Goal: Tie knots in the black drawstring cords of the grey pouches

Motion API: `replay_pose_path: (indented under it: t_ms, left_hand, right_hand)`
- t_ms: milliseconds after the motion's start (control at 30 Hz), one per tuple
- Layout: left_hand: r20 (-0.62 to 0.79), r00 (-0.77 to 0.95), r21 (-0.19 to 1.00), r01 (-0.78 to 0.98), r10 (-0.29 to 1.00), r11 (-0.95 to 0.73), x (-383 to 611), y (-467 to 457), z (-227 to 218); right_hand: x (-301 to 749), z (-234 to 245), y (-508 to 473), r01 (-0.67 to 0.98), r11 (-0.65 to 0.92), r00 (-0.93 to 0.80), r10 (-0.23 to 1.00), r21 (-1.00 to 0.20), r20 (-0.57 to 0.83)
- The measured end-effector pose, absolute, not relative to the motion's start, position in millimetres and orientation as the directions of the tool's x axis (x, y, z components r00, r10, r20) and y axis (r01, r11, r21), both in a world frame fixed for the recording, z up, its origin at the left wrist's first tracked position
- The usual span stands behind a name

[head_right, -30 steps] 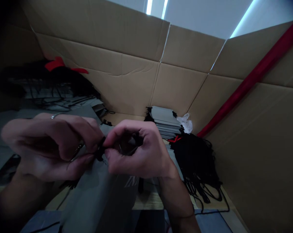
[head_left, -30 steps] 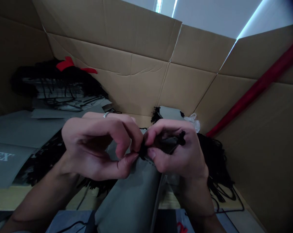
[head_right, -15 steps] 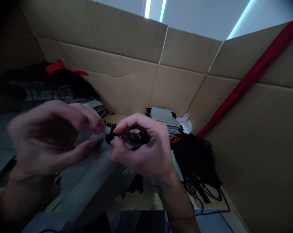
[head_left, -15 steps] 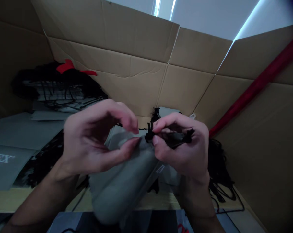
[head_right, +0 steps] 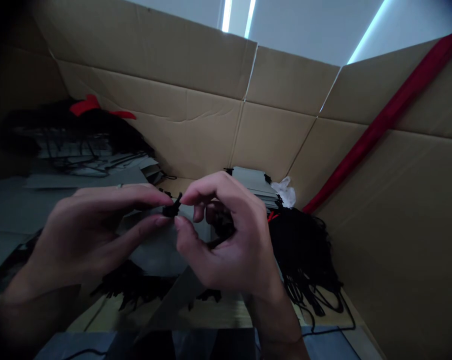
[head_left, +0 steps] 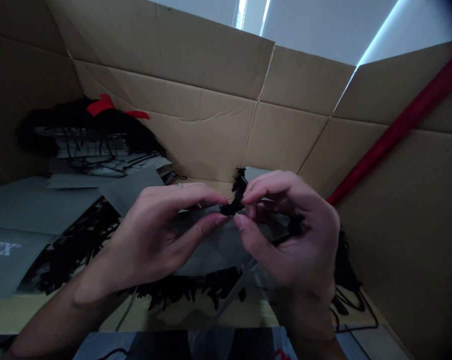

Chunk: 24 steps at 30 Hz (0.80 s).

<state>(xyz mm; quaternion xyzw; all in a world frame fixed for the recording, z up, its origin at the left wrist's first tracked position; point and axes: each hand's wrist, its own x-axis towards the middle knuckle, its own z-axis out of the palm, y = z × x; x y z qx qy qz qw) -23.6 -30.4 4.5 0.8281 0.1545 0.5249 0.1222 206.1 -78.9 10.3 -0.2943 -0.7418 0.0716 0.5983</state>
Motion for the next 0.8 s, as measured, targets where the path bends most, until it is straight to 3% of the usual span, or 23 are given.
replay_pose_path:
  t_ms: [400,600,800]
  left_hand:
    - [0.814,0.471,0.259,0.228,0.339,-0.939,-25,-29,3]
    - [0.889,0.404,0.129,0.227,0.214,-0.965,-21,-33,-2]
    - [0.886,0.455,0.027,0.137,0.087,-0.990,-23,-30,-3]
  right_hand:
    - [205,3,-74,0.479,0.816,-0.176,0.450,-0.324,0.876]
    - [205,6,-72,0.476,0.779,-0.113,0.515,-0.409,0.849]
    - [205,14,-74,0.484,0.715,-0.121,0.626,-0.505,0.770]
